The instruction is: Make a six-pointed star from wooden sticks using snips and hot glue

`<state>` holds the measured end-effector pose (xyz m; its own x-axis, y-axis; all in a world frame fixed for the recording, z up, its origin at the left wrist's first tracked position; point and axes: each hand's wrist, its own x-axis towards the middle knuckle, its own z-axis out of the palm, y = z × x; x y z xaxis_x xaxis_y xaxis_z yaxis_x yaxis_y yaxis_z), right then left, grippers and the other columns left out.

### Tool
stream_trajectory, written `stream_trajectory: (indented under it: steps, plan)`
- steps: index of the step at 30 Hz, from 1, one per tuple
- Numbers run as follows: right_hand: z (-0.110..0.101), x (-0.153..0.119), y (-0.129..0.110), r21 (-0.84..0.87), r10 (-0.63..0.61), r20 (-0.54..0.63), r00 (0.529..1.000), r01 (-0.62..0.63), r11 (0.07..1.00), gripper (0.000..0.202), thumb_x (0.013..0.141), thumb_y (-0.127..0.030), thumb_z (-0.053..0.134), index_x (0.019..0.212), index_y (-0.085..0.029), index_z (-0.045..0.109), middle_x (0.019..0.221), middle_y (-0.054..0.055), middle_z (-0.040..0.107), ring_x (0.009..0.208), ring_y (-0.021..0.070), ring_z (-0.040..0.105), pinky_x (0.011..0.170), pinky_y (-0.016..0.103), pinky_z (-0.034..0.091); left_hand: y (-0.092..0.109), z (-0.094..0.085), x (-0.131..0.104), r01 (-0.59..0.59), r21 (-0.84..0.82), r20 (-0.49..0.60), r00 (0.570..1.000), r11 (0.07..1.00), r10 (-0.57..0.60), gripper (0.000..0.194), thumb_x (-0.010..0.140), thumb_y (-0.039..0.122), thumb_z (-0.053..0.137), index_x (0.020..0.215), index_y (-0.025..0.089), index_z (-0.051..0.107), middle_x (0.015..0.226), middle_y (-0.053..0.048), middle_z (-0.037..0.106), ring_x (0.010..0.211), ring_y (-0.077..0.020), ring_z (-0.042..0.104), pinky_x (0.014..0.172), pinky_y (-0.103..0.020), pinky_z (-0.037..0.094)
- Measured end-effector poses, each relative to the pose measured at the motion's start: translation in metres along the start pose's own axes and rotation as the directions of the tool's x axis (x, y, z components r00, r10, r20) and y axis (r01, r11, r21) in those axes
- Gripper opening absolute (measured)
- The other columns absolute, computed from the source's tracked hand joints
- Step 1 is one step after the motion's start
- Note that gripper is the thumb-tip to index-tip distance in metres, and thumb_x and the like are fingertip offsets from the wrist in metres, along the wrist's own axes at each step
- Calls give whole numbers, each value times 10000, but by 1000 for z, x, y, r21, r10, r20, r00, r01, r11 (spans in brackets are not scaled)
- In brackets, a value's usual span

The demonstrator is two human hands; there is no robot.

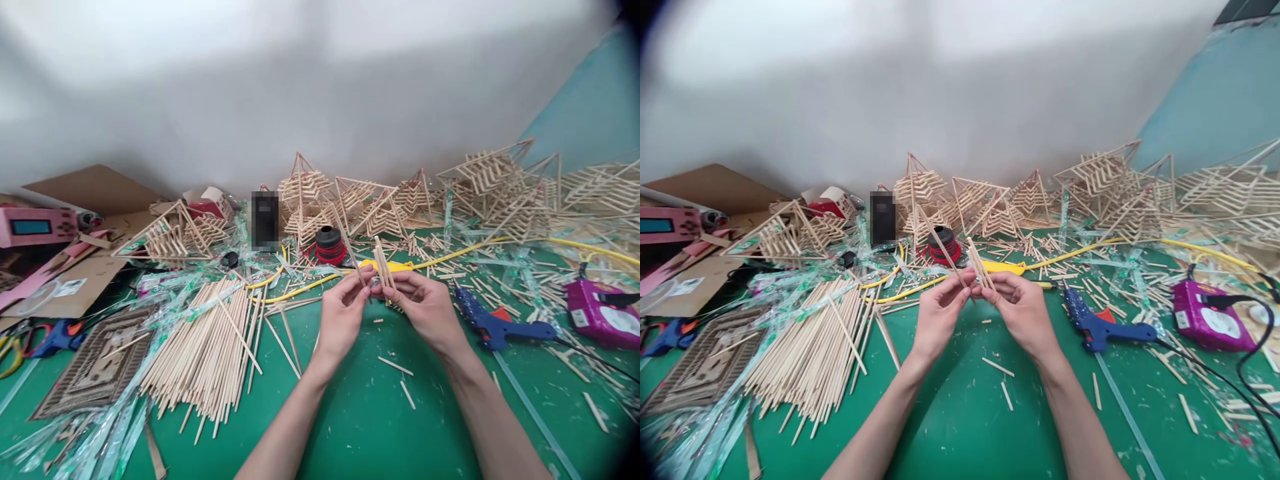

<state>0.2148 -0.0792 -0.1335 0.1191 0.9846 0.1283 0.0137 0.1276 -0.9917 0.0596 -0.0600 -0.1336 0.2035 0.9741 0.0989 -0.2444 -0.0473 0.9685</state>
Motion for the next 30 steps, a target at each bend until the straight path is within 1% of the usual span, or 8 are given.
stream_trajectory:
  steps: [4, 7, 10, 14, 20, 23, 27, 30]
  plan:
    - [9, -3, 7, -57, 15, -25, 1000, -16, 998, 377, 801, -520, 792, 982, -190, 768, 956, 87, 814, 857, 238, 791, 824, 366, 659, 0, -4, 1, 32, -25, 18, 999, 999, -31, 423, 868, 450, 773, 1165, 151, 742, 1210, -147, 769, 1145, -278, 738, 1032, -396, 577]
    - [16, -5, 13, -125, 12, -40, 999, -17, 992, 319, 855, -461, 737, 1037, -201, 766, 1048, 79, 810, 952, 243, 786, 892, 370, 639, 2, -5, 2, 34, -36, 46, 998, 999, -33, 433, 860, 476, 780, 1144, 152, 736, 1202, -152, 771, 1148, -273, 737, 1016, -367, 580]
    - [20, -7, 17, -216, 12, 4, 1000, -11, 976, 254, 877, -402, 705, 1048, -227, 776, 1085, 59, 807, 995, 248, 779, 937, 376, 616, 0, -5, 2, 33, -44, 64, 997, 998, -30, 409, 868, 492, 769, 1099, 155, 746, 1195, -146, 774, 1148, -269, 736, 1023, -359, 573]
    - [21, -7, 16, -328, 18, 90, 996, 12, 945, 221, 867, -405, 700, 998, -253, 796, 1011, 44, 819, 918, 269, 788, 861, 374, 621, -3, -6, 1, 41, -46, 71, 997, 998, -37, 379, 886, 479, 755, 1097, 164, 739, 1179, -133, 780, 1136, -261, 740, 1048, -370, 560]
    - [22, -7, 18, -428, 13, 141, 990, 49, 902, 187, 884, -371, 659, 940, -270, 805, 942, 48, 822, 873, 283, 786, 801, 374, 605, -6, -9, -6, 4, 15, 67, 998, 1000, -5, 326, 947, 458, 684, 1132, 189, 707, 1203, -110, 769, 1139, -248, 734, 1038, -355, 566]
    - [23, -6, 19, -443, -6, 158, 987, 76, 893, 187, 877, -330, 643, 940, -265, 806, 972, 54, 819, 890, 276, 779, 817, 378, 597, -10, -11, -8, -44, 88, 71, 997, 995, 37, 308, 1016, 402, 576, 1219, 188, 665, 1237, -110, 751, 1157, -241, 722, 1033, -347, 563]
    - [22, -5, 19, -434, -60, 180, 982, 134, 891, 194, 861, -277, 615, 898, -239, 803, 1156, 71, 784, 994, 251, 743, 903, 366, 574, -22, -13, -11, -109, 190, 124, 989, 976, 87, 394, 1025, 278, 534, 1414, 212, 545, 1383, -109, 669, 1277, -241, 654, 1131, -364, 493]
    - [21, -6, 19, -437, -64, 194, 979, 145, 888, 220, 848, -210, 578, 848, -218, 797, 1037, 70, 796, 806, 204, 732, 750, 309, 579, -28, -14, -12, -162, 271, 185, 976, 949, 113, 518, 1000, 187, 522, 1511, 231, 456, 1411, -111, 640, 1296, -237, 633, 1145, -376, 478]
